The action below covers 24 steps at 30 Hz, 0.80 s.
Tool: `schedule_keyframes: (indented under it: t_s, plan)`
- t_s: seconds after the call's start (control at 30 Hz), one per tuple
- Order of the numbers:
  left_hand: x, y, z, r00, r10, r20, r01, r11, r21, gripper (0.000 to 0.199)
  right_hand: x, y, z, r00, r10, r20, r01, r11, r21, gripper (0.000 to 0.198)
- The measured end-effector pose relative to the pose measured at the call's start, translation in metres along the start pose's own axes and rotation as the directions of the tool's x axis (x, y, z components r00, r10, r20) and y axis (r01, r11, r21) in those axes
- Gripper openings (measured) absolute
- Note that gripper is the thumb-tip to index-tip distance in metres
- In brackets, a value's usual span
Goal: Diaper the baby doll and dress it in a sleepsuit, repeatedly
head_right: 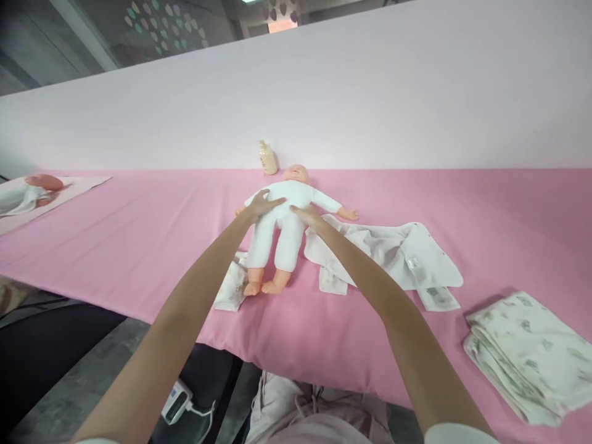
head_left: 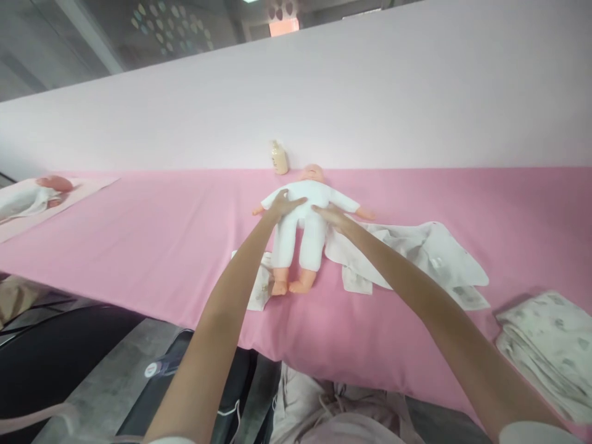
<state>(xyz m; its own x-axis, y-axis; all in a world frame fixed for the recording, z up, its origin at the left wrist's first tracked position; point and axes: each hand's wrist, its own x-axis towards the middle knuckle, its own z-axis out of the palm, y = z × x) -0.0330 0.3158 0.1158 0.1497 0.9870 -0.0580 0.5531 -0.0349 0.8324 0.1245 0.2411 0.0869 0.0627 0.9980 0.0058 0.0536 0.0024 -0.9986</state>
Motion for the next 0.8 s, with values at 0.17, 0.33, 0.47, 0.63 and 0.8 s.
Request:
schedule_keyframes:
  t_s: [0.17,0.33,0.47,0.63,0.8]
  plan:
    - [-0.04,0.035,-0.044,0.97,0.235,-0.069,-0.244,0.953,-0.18,0.095,-0.027,-0.052,0.001,0.994,-0.103,0.037,0.093,0.975,0.202,0.049]
    - [-0.109,0.076,-0.043,0.871,0.487,0.066,-0.451,0.845,-0.287,0.089,-0.09,-0.079,-0.032,0.967,-0.243,-0.081,0.256,0.932,0.256,0.036]
    - [-0.156,0.079,0.025,0.753,0.644,0.134,-0.556,0.731,-0.396,0.1,-0.153,-0.057,-0.082,0.91,-0.248,-0.332,0.299,0.948,0.11,0.035]
    - [-0.193,0.059,0.121,0.775,0.6,0.199,-0.408,0.714,-0.569,0.099,-0.206,-0.006,-0.132,0.774,-0.181,-0.607,0.188,0.981,-0.052,0.036]
    - [-0.204,0.043,0.168,0.838,0.468,0.28,-0.175,0.717,-0.675,0.1,-0.227,0.025,-0.155,0.792,-0.049,-0.609,0.038,0.999,-0.032,0.043]
